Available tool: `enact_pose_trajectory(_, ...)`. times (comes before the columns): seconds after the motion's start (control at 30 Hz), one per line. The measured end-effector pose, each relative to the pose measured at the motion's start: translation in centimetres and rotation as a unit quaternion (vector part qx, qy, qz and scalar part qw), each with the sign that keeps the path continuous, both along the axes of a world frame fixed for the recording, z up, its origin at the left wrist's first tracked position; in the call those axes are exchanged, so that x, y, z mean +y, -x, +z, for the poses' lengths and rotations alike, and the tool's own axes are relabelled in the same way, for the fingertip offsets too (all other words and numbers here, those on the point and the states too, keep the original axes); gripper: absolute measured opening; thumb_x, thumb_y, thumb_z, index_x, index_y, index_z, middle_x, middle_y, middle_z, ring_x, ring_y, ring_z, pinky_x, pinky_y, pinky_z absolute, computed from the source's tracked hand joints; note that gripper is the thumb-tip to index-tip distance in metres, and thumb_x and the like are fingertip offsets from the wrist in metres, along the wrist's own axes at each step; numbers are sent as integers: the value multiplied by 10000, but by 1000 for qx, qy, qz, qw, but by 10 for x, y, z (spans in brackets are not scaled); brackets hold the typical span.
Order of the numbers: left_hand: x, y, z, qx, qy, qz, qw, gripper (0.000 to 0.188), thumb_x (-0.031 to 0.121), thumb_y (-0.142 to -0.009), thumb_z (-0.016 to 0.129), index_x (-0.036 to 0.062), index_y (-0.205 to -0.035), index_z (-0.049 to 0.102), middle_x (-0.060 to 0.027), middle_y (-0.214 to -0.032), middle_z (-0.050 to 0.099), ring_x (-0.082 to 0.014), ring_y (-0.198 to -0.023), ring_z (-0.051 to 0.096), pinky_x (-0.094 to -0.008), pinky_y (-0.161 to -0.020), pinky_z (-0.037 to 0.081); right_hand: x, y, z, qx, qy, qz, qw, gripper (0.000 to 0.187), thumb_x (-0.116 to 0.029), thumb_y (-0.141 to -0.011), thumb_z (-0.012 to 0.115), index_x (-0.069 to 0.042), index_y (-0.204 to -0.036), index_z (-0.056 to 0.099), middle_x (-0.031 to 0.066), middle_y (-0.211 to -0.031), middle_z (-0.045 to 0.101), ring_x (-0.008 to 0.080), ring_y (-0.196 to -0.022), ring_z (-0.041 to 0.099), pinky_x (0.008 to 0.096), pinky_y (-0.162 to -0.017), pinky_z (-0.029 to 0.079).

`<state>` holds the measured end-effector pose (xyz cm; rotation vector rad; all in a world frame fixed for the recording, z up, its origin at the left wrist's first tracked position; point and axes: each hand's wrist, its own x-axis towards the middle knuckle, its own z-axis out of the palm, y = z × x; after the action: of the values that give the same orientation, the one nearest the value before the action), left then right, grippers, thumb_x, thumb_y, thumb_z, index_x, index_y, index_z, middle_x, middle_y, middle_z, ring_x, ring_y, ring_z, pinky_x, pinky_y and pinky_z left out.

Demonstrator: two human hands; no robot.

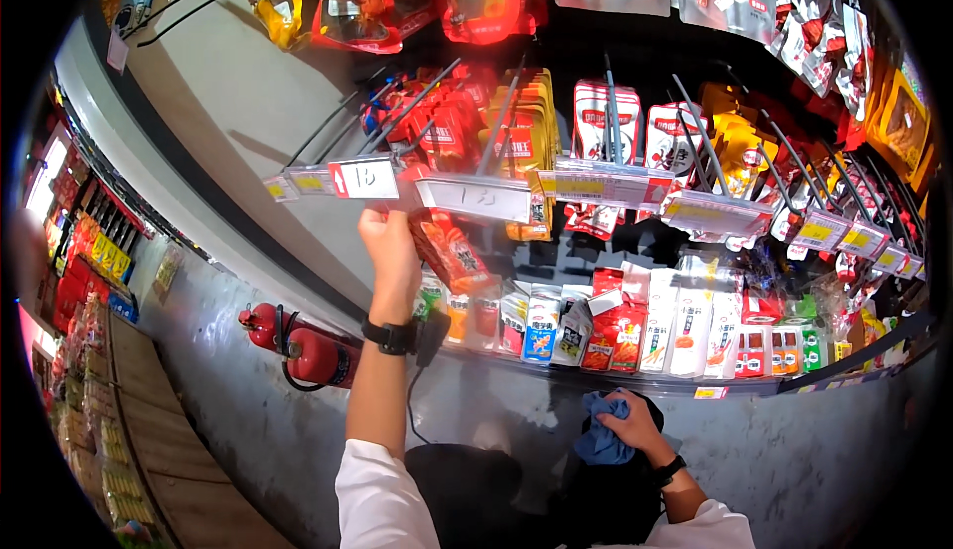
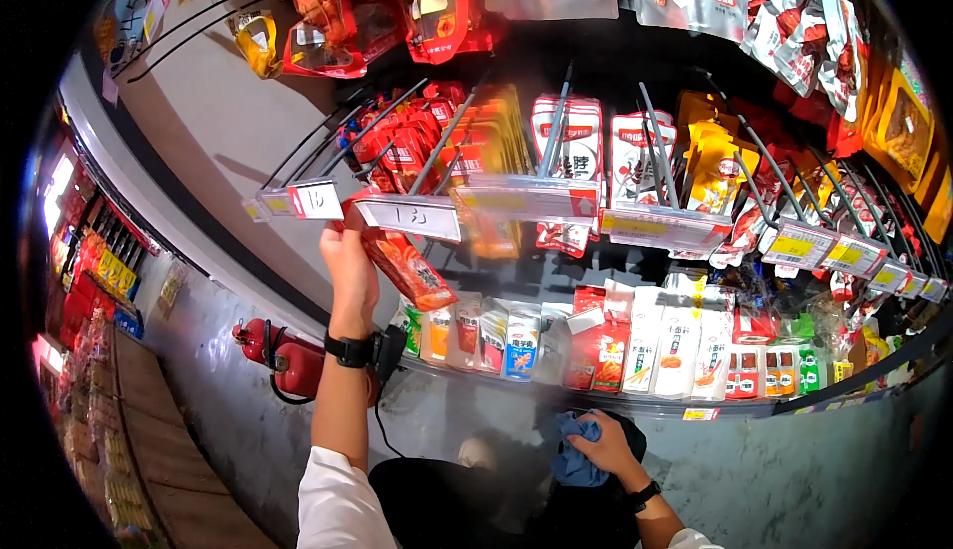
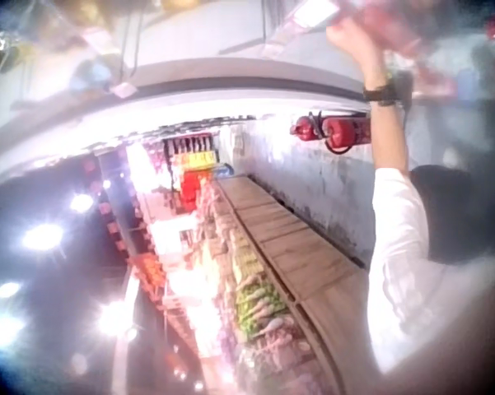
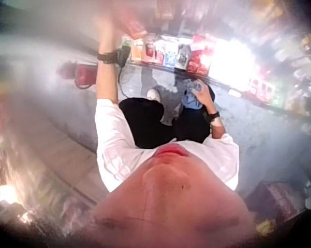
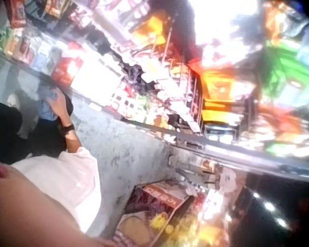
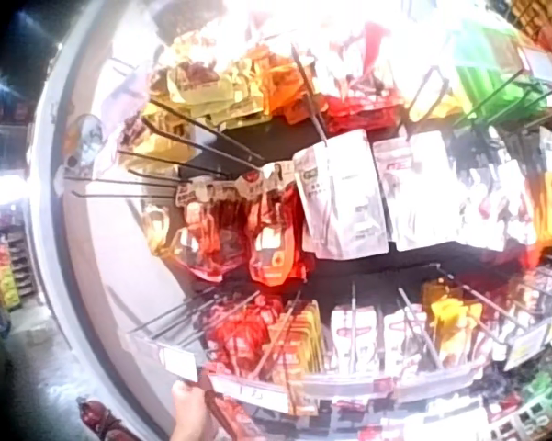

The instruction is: The person picks up several packaged snacks from a supermarket shelf, wipes both sides of each package with a blue cloth, and places them back onto the rack.

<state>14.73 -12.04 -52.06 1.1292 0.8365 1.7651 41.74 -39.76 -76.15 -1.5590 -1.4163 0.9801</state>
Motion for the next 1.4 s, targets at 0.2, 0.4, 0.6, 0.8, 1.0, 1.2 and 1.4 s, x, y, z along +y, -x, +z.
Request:
enact_pose_trajectory(0.2, 36, -2, 6, -23, -60, 32, 997, 218, 153, -914, 597, 6, -1073, 575, -46, -1024, 613, -134, -906, 586, -285, -803, 470, -12, -4, 11, -14, -40, -30, 999, 306, -215, -702, 748, -11, -892, 623, 174, -875, 609, 340, -826, 597, 353, -768, 470)
enact_pose_trajectory(0.4, 38, -4, 18, 1, -40, -27, 999, 404, 271, -858, 666, 18, -1145, 537, -75, -1056, 593, -153, -980, 562, -300, -872, 448, -10, -5, 18, -10, -25, -36, 999, 300, -201, -709, 743, -4, -896, 615, 177, -895, 613, 348, -849, 592, 359, -791, 463)
enact_pose_trajectory(0.6, 47, 6, 12, -94, -9, -200, 975, 299, 229, -927, 562, 27, -1148, 538, -55, -1102, 597, -152, -1046, 544, -325, -938, 419, -11, -4, 19, -15, -36, -35, 999, 293, -182, -717, 731, -7, -912, 599, 164, -914, 596, 359, -864, 583, 362, -787, 460)
enact_pose_trajectory(0.8, 82, -2, 1, 12, -37, -128, 991, 344, 231, -963, 475, 47, -1251, 514, -48, -1186, 579, -155, -1026, 575, -282, -844, 474, -10, -5, 22, -10, -65, -24, 998, 266, -140, -726, 737, -5, -913, 605, 129, -896, 603, 263, -814, 601, 305, -761, 459)
enact_pose_trajectory(1.0, 94, -9, -4, 0, -123, -66, 990, 305, 79, -859, 613, 24, -1142, 516, -104, -1036, 634, -164, -877, 627, -277, -740, 517, -20, -10, 5, -20, -47, -46, 998, 335, -187, -727, 729, -8, -984, 612, 179, -960, 624, 341, -923, 598, 368, -815, 472)
enact_pose_trajectory(1.2, 47, -16, -44, 104, -91, 113, 984, 230, 80, -923, 543, 20, -1145, 554, -68, -1015, 629, -129, -911, 594, -262, -831, 460, -28, -17, 12, -15, -19, -59, 998, 347, -206, -721, 747, -17, -979, 612, 169, -988, 618, 346, -948, 596, 362, -825, 467)
enact_pose_trajectory(1.4, 5, 27, -157, 338, 17, -110, 935, 191, 153, -941, 534, -10, -977, 627, -67, -806, 650, -118, -754, 610, -255, -712, 480, -26, -9, 22, 18, -34, -26, 999, 335, -202, -735, 732, -10, -973, 596, 143, -951, 580, 333, -880, 587, 338, -775, 463)
